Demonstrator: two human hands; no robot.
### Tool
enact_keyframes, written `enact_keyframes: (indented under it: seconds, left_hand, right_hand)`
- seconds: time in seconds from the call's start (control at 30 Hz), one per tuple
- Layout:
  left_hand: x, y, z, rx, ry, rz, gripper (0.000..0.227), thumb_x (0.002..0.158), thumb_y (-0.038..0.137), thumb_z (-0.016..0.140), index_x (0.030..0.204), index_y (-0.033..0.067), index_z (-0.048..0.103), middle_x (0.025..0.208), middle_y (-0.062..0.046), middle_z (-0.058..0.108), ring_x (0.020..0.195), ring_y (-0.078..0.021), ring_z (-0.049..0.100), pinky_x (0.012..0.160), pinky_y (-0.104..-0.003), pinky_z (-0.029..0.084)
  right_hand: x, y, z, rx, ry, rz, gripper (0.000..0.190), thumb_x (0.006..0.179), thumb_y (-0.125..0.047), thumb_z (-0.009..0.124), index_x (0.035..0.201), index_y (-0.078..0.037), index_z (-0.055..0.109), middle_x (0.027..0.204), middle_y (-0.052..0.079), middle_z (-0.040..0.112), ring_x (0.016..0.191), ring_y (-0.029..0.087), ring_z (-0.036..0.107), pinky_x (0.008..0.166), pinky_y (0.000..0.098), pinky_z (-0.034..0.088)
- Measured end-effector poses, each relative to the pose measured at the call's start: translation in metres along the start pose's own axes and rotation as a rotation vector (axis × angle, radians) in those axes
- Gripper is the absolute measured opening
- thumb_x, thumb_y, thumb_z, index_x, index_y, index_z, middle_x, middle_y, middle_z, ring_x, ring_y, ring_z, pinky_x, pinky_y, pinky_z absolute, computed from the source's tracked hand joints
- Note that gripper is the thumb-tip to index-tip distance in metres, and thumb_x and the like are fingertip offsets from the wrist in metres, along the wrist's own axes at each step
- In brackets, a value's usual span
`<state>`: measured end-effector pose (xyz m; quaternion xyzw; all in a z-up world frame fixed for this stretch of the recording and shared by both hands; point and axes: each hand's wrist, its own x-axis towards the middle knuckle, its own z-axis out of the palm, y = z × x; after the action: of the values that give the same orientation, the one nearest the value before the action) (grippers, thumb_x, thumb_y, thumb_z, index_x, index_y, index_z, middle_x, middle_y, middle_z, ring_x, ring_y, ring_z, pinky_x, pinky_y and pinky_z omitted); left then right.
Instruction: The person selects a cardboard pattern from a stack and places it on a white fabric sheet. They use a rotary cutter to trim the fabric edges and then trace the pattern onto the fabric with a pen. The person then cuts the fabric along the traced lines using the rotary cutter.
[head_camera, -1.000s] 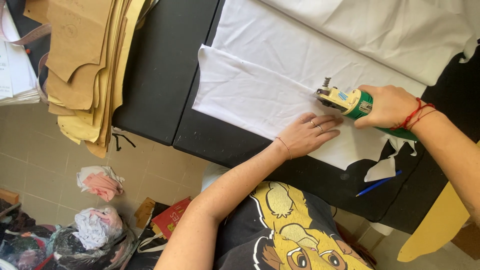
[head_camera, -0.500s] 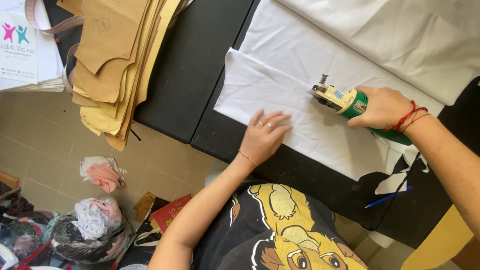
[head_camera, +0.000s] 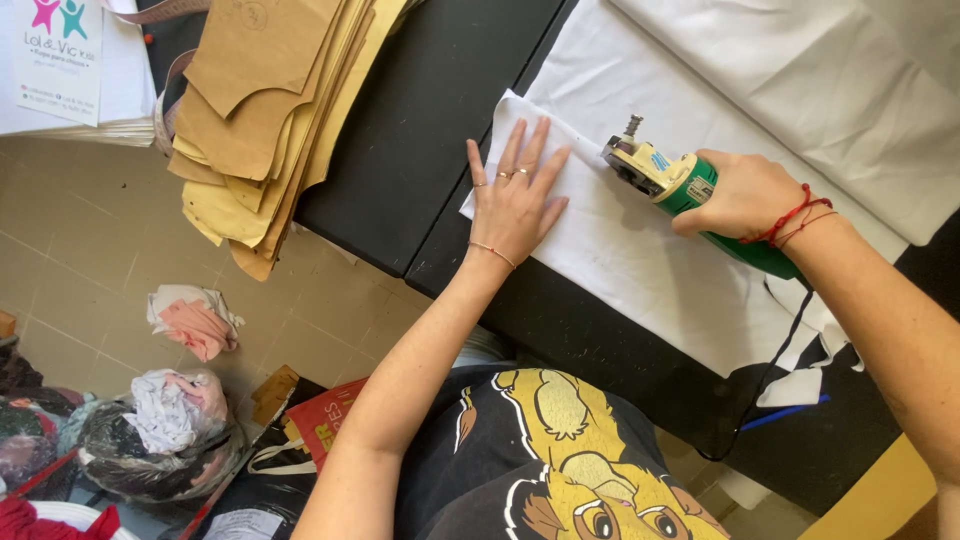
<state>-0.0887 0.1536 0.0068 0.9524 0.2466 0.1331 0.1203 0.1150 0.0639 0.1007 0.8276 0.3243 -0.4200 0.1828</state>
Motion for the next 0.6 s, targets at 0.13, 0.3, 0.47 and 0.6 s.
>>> enact_keyframes:
  seconds: [0.13, 0.3, 0.47, 0.6]
  left_hand:
    - [-0.014, 0.006, -0.008, -0.114, 0.164, 0.016, 0.022, 0.084, 0.010, 0.059, 0.106, 0.0127, 0.059, 0.128, -0.009, 0.043, 0.122, -0.0262, 0.039, 0.102, -0.058, 0.015]
    - [-0.020, 0.030, -0.011, -0.215, 0.248, 0.156, 0.014, 0.084, 0.004, 0.047, 0.089, 0.0109, 0.059, 0.113, -0.006, 0.055, 0.108, -0.0213, 0.053, 0.098, -0.045, 0.030]
    - [-0.021, 0.036, 0.000, -0.178, 0.210, 0.119, 0.022, 0.083, 0.001, 0.041, 0.096, 0.0100, 0.057, 0.122, -0.010, 0.048, 0.115, -0.0231, 0.047, 0.098, -0.041, 0.033]
    - [-0.015, 0.044, 0.001, -0.154, 0.193, 0.045, 0.031, 0.064, 0.001, 0.048, 0.092, 0.0124, 0.054, 0.123, -0.008, 0.048, 0.109, -0.0157, 0.051, 0.083, -0.033, 0.032]
  right_hand:
    - [0.007, -0.016, -0.005, 0.009, 0.020, -0.034, 0.046, 0.049, -0.036, 0.062, 0.089, -0.014, 0.055, 0.075, 0.012, 0.058, 0.069, 0.029, 0.053, 0.055, 0.0368, 0.039]
    - [0.006, -0.036, -0.023, 0.047, 0.005, -0.069, 0.040, 0.051, -0.032, 0.062, 0.085, -0.011, 0.056, 0.072, 0.010, 0.057, 0.064, 0.027, 0.050, 0.054, 0.0351, 0.037]
    - [0.018, -0.036, -0.051, -0.183, -0.126, -0.094, 0.045, 0.057, -0.027, 0.063, 0.099, -0.018, 0.055, 0.082, 0.012, 0.062, 0.066, 0.027, 0.057, 0.054, 0.0351, 0.044]
    - [0.048, -0.025, -0.061, -0.462, -0.090, -0.220, 0.052, 0.051, -0.033, 0.068, 0.100, -0.022, 0.053, 0.071, 0.007, 0.064, 0.060, 0.022, 0.060, 0.053, 0.0302, 0.046]
